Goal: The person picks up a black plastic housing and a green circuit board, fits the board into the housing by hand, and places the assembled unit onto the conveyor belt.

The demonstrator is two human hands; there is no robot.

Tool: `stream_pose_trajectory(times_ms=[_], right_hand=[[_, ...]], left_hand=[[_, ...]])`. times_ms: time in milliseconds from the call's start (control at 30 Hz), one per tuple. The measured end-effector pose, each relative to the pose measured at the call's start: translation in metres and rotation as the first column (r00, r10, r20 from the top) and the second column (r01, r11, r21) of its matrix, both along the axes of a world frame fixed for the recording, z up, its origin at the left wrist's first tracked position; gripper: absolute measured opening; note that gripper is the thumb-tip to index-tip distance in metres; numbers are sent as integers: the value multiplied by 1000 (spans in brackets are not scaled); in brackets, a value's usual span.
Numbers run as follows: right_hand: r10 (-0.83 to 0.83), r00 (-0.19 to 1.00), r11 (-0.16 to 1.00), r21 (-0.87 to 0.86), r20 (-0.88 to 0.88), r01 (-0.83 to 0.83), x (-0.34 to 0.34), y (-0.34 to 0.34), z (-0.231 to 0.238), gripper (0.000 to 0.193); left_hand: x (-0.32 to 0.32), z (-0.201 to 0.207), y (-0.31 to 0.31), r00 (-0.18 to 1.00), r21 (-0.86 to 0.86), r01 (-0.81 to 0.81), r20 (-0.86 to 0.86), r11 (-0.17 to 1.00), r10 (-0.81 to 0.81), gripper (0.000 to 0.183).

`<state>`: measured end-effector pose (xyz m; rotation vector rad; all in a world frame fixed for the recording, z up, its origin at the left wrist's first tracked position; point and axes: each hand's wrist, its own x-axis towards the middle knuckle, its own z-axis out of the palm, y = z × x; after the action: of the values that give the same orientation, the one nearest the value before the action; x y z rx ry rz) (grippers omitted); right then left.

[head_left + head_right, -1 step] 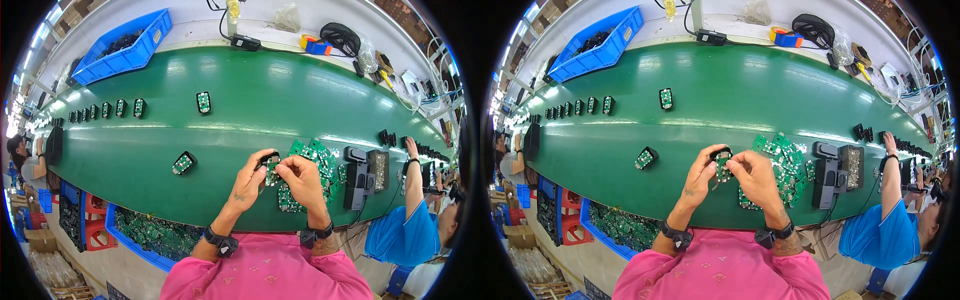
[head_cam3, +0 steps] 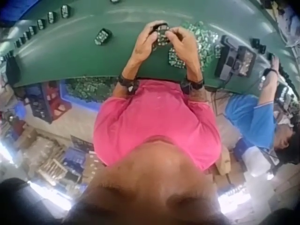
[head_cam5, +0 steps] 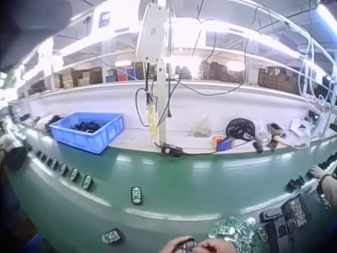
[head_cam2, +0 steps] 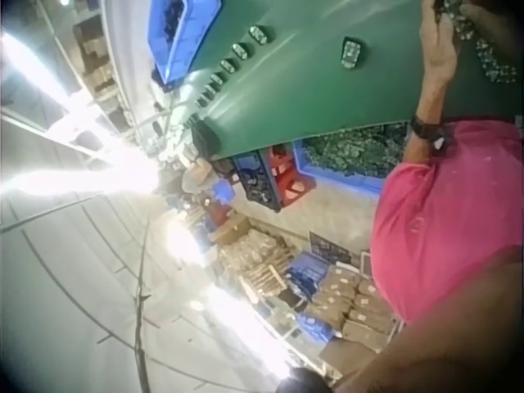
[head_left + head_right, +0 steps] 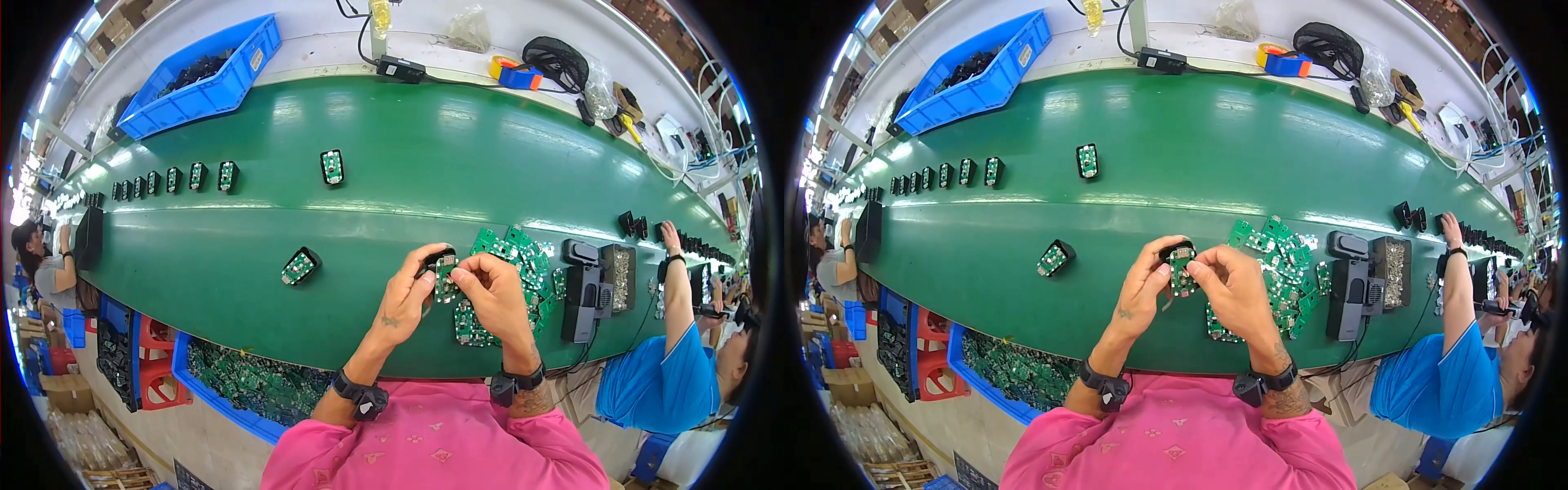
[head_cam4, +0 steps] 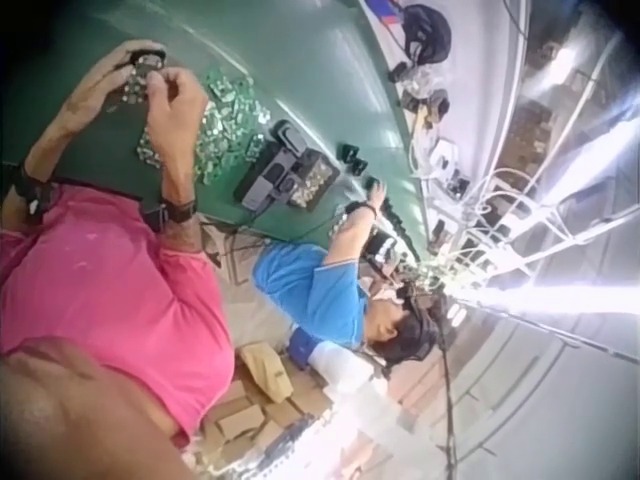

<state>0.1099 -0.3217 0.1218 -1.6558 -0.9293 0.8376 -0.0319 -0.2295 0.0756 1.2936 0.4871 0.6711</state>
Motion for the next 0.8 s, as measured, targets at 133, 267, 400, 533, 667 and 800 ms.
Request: stream_pose_trajectory(times_ms=[133, 267, 400, 533, 667, 800], right_hand=[[38, 996, 999, 37, -79, -35, 5, -3, 9, 11], [78, 968, 997, 6, -239, -79, 6, -9, 11, 12], [134, 971, 985, -82, -197, -152, 2, -12, 21, 11], [91, 973, 993, -49, -211, -104, -3, -14, 18, 12], [41, 990, 999, 1, -132, -41, -5, -15, 12, 12], [71, 988, 997, -33, -134, -76, -1, -16, 21, 11]], left_hand=[[2, 11, -4, 998, -42, -33, -49, 999, 31, 46], [9, 3, -9, 999, 130, -48, 27, 990, 45, 53], [12, 0, -12, 980, 399, -178, -13, 899, 200, 52], [13, 13, -18, 938, 529, -274, -40, 803, 346, 55], [11, 15, -24, 932, 265, -336, -46, 904, 360, 54], [7, 14, -19, 955, 386, -215, -111, 897, 276, 51]])
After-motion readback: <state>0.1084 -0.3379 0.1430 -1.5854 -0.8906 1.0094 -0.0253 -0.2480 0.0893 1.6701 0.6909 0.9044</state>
